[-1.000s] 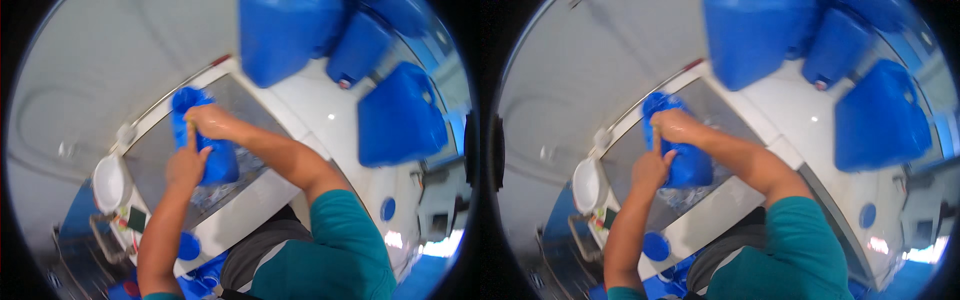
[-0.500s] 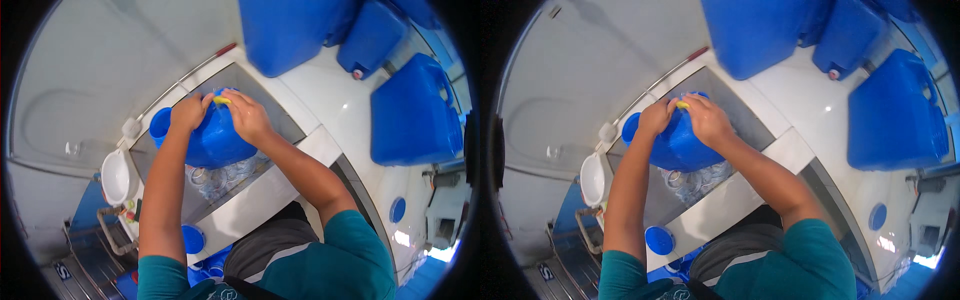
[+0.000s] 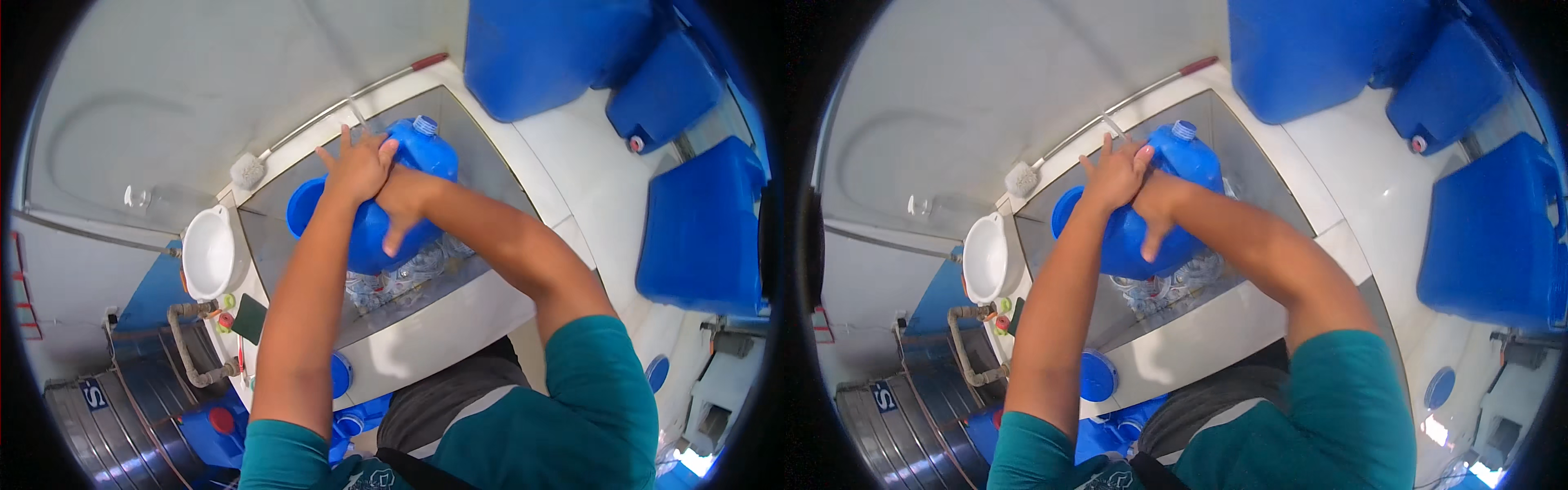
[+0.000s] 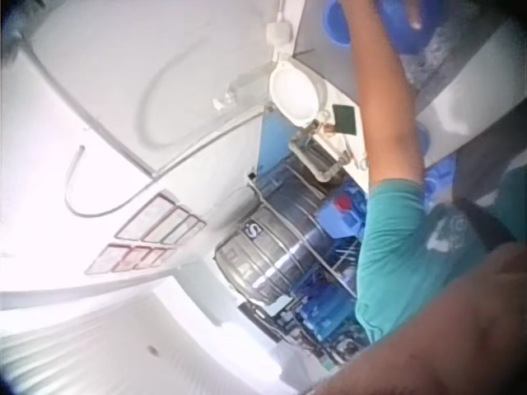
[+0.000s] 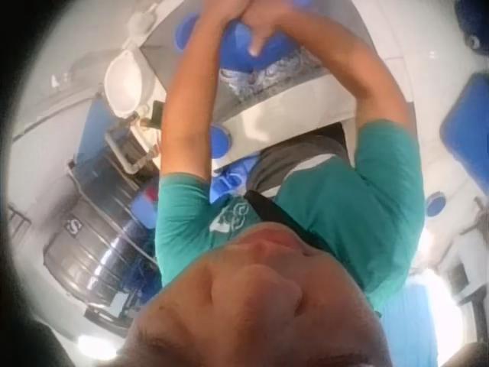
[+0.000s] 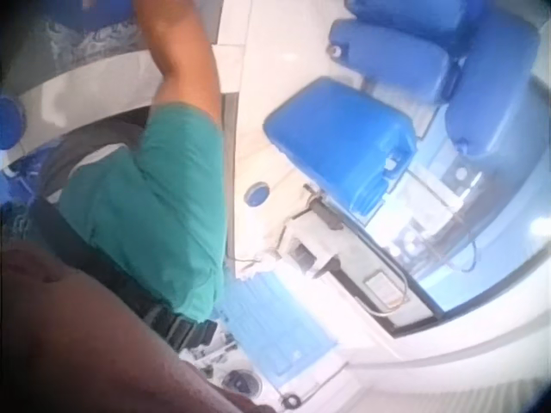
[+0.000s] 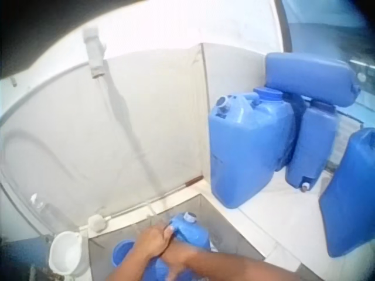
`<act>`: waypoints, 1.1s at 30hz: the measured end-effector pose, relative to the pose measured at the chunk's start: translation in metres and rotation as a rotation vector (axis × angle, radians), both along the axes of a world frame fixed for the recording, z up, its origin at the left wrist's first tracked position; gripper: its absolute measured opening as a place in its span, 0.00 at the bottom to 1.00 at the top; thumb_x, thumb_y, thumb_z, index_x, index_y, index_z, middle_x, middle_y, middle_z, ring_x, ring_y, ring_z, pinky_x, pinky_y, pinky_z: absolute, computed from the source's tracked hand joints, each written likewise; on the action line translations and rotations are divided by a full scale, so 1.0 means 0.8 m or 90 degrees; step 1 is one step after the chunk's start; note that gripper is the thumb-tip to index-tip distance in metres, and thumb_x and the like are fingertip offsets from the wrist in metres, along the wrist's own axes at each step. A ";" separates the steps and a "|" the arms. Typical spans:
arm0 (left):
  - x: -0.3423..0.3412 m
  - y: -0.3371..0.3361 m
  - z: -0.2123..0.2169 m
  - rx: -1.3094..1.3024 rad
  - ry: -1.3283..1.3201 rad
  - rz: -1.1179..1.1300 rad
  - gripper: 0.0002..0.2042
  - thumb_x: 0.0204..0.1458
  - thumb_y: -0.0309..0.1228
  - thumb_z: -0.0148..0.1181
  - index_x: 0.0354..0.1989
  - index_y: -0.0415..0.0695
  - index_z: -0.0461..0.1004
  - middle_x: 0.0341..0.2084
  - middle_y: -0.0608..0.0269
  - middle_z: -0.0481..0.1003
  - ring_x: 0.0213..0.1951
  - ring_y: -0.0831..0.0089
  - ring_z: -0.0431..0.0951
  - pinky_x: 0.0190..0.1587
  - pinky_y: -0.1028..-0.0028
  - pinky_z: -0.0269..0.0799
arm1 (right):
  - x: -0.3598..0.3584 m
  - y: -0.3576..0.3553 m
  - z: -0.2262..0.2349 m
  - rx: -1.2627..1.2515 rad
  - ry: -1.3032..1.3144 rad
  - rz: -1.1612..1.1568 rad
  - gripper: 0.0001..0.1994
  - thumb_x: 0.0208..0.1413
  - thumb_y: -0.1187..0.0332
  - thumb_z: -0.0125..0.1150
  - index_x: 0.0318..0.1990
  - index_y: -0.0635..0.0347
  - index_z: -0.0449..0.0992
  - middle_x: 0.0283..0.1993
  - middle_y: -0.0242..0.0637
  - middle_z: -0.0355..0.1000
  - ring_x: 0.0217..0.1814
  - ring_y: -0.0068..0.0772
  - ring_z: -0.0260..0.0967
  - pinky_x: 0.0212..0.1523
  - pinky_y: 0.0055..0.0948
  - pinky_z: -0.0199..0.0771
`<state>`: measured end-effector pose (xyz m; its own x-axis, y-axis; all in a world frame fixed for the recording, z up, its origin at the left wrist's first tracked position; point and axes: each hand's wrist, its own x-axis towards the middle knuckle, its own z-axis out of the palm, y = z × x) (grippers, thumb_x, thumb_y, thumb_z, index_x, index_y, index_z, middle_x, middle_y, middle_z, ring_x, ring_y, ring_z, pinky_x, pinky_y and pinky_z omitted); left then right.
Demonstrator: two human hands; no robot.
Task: The person applies plastic seals to the caps of blue water jugs, uses a heat gun to shrink the seals onto the caps, and washes a jug with a sponge and water at a sink. They also use scissors to cut plastic material for a cap.
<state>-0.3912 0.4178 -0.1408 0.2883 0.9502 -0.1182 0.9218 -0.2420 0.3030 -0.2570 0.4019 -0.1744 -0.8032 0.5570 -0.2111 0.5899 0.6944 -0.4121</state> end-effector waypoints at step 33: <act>-0.048 -0.075 0.003 -0.125 -0.374 0.385 0.37 0.68 0.49 0.41 0.74 0.30 0.43 0.40 0.36 0.80 0.35 0.49 0.83 0.40 0.59 0.78 | -0.047 -0.023 -0.086 0.285 0.567 -0.465 0.31 0.67 0.61 0.49 0.71 0.73 0.53 0.73 0.71 0.51 0.78 0.68 0.43 0.77 0.52 0.44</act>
